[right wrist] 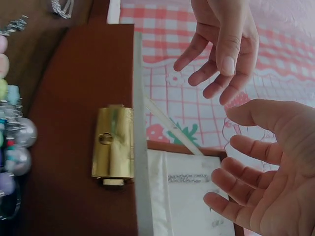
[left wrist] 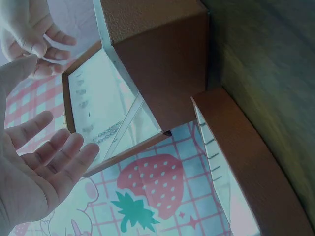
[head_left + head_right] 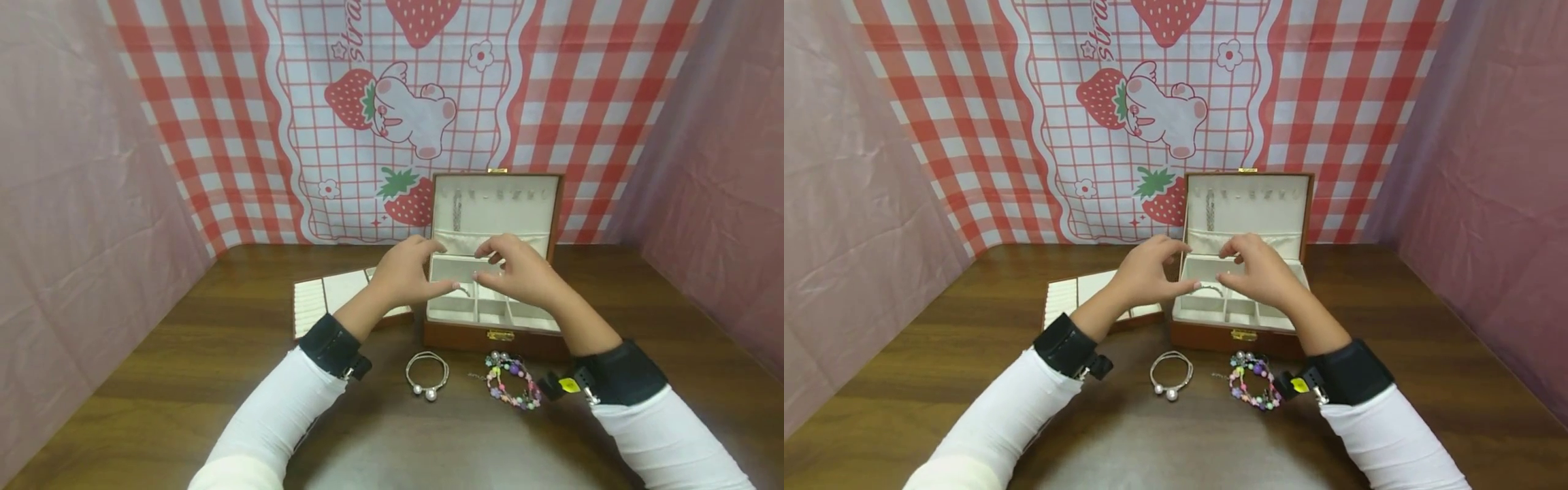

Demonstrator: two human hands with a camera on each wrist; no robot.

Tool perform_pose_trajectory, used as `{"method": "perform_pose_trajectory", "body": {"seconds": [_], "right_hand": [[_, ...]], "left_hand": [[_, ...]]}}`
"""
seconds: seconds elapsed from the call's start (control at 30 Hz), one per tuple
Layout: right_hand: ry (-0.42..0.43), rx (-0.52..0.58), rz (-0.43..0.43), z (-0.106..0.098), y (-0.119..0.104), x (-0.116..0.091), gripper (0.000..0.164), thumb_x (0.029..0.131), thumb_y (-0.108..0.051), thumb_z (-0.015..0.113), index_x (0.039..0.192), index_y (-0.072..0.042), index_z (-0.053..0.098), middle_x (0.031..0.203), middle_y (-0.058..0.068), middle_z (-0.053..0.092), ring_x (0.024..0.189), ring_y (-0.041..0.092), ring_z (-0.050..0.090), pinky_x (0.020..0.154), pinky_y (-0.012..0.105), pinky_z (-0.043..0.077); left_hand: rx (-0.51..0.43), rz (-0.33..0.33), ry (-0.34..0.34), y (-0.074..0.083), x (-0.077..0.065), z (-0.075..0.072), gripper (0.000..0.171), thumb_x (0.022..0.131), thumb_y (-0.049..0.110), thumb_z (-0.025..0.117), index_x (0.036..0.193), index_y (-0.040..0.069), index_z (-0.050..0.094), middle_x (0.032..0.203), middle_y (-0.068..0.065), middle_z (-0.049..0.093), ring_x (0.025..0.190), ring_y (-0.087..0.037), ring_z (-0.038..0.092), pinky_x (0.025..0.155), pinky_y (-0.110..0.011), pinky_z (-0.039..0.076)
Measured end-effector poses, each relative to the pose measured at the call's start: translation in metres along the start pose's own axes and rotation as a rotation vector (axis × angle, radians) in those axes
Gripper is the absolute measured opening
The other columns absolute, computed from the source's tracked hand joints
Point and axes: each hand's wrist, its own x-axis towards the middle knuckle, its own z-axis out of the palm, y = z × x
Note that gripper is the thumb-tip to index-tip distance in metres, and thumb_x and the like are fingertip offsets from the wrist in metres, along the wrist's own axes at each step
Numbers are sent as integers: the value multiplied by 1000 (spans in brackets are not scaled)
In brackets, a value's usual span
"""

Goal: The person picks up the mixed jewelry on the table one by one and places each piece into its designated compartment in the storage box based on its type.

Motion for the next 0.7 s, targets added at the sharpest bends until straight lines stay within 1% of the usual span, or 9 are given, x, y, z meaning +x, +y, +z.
{"method": "perform_pose_trajectory", "body": {"seconds": [0.07,0.17,0.27,0.4,0.5,0.6,0.7], "right_hand": [[1,-10,-26,1,-2,-6,33,85,-15,75,110,2,61,111,20,58,99,36,59,84,53,52],[4,-16,-60,3,-3,-14,35,83,-14,77,110,2,60,111,19,58,99,35,59,84,53,53],[9,-13,-95,6,-4,-21,37,82,-13,78,111,2,60,110,18,58,99,35,59,83,53,53],[29,-10,-158,9,-7,-29,37,80,-11,79,109,0,60,108,15,59,97,33,60,81,50,54],[40,3,-215,12,-11,-32,36,78,-10,80,107,-2,60,106,12,60,95,30,61,81,47,54],[34,20,-260,15,-17,-34,36,76,-9,80,107,-4,61,105,9,61,95,28,60,81,47,54],[24,20,-296,18,-23,-36,36,76,-9,80,107,-3,61,106,7,60,96,27,59,82,47,53]], "left_hand": [[-3,14,3,-1,-7,-2,64,81,53,73,129,13,60,107,-4,59,87,-15,54,74,-29,51],[-15,17,6,-4,-19,-5,64,81,53,73,129,12,60,111,-6,59,92,-16,54,79,-31,51],[-36,9,12,-8,-32,-7,62,80,52,74,128,14,61,111,-5,59,93,-16,55,78,-32,51],[-52,14,9,-14,-47,-9,61,78,50,77,127,17,62,113,-4,57,98,-17,56,82,-34,51],[-57,22,-38,-18,-56,-12,63,76,49,79,128,18,62,117,-4,56,102,-19,55,85,-36,51],[-61,38,-94,-20,-63,-16,64,75,49,79,127,17,62,119,-4,55,106,-20,54,88,-36,50],[-59,63,-123,-21,-67,-18,62,74,48,81,124,15,64,117,-3,55,108,-19,54,89,-35,50]]}}
